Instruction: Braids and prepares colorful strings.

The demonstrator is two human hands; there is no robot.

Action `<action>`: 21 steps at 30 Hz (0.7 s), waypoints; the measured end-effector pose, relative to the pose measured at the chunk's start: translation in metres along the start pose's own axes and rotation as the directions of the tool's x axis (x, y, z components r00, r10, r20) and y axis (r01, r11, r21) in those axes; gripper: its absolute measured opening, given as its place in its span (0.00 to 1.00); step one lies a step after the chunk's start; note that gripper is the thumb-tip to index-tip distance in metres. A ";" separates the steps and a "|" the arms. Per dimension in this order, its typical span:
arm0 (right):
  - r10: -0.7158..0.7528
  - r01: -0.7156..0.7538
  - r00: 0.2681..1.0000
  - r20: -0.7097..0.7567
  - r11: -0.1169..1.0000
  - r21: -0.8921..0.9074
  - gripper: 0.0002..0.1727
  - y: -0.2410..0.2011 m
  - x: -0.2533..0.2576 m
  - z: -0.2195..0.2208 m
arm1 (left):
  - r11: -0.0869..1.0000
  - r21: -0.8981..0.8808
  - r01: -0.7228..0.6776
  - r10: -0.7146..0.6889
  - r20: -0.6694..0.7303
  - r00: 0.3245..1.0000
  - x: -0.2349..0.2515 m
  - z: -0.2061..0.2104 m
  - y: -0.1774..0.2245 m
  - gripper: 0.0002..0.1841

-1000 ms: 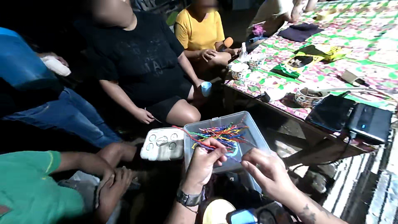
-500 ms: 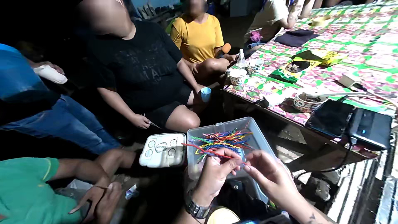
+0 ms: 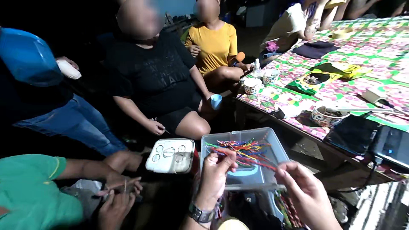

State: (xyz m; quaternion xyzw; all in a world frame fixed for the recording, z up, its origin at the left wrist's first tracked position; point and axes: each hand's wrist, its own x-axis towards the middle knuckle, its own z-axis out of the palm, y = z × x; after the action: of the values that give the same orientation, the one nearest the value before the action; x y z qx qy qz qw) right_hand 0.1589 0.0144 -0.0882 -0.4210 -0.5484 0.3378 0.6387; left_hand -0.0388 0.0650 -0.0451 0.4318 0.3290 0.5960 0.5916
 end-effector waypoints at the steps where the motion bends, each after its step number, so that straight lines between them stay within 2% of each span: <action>1: 0.020 -0.018 0.999 -0.027 0.998 0.056 0.06 0.000 0.000 0.001 | 1.000 -0.012 0.019 -0.019 -0.044 0.999 0.000 0.001 0.001 0.09; 3: 0.034 -0.026 0.998 -0.062 0.993 0.114 0.14 0.000 0.001 0.002 | 0.997 -0.026 0.076 -0.080 -0.176 0.981 0.007 0.003 0.001 0.06; 4: 0.036 -0.026 0.996 -0.080 0.993 0.115 0.17 0.000 0.002 0.003 | 0.993 -0.016 0.120 -0.121 -0.245 0.962 0.012 0.001 0.000 0.09; 7: 0.014 -0.005 0.996 -0.092 0.995 0.101 0.20 0.001 -0.001 0.004 | 0.941 -0.012 0.338 -0.319 -0.365 0.875 0.017 -0.015 -0.005 0.35; 8: -0.008 0.016 0.997 -0.078 0.995 0.100 0.20 0.002 -0.001 0.005 | 0.940 0.000 0.340 -0.311 -0.405 0.860 0.017 -0.018 -0.005 0.39; 9: -0.025 0.030 0.998 -0.053 0.994 0.101 0.20 0.002 -0.001 0.005 | 0.954 0.052 0.296 -0.246 -0.431 0.868 0.015 -0.019 -0.004 0.44; 11: -0.036 0.033 0.999 0.023 0.993 0.112 0.17 0.000 -0.001 0.005 | 0.969 0.231 0.090 0.016 -0.422 0.907 0.006 -0.020 -0.002 0.50; 12: -0.038 0.030 0.997 0.064 0.992 0.125 0.15 0.000 -0.001 0.006 | 0.941 0.337 -0.043 0.176 -0.376 0.910 0.003 -0.021 -0.001 0.49; 13: -0.045 0.030 0.993 0.110 0.990 0.137 0.13 0.000 0.000 0.007 | 0.884 0.433 -0.175 0.326 -0.306 0.894 -0.002 -0.021 0.001 0.45; 15: -0.054 0.022 0.981 0.189 0.986 0.167 0.12 0.002 0.000 0.009 | 0.748 0.540 -0.386 0.512 -0.097 0.854 -0.013 -0.019 0.005 0.25; 16: -0.055 0.017 0.976 0.210 0.984 0.179 0.12 0.002 0.000 0.011 | 0.701 0.540 -0.466 0.521 0.059 0.852 -0.020 -0.017 0.008 0.15; 17: -0.059 0.017 0.974 0.220 0.982 0.189 0.12 0.002 0.000 0.013 | 0.684 0.515 -0.517 0.465 0.238 0.853 -0.027 -0.014 0.012 0.10; 19: -0.079 0.033 0.971 0.225 0.979 0.202 0.12 0.002 0.001 0.017 | 0.669 0.535 -0.516 0.194 0.545 0.816 -0.041 -0.014 0.014 0.09; 20: -0.091 0.043 0.969 0.231 0.977 0.208 0.12 0.003 0.002 0.019 | 0.625 0.603 -0.496 0.012 0.627 0.779 -0.048 -0.017 0.011 0.09; 21: -0.103 0.051 0.964 0.247 0.977 0.209 0.12 0.003 0.002 0.020 | 0.540 0.694 -0.476 -0.171 0.645 0.745 -0.056 -0.020 0.007 0.09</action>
State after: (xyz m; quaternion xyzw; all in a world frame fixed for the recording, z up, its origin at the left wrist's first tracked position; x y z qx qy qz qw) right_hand 0.1392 0.0212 -0.0894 -0.2857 -0.6053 0.4177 0.6144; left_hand -0.0640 0.0117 -0.0544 0.8629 0.3013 0.2338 0.3316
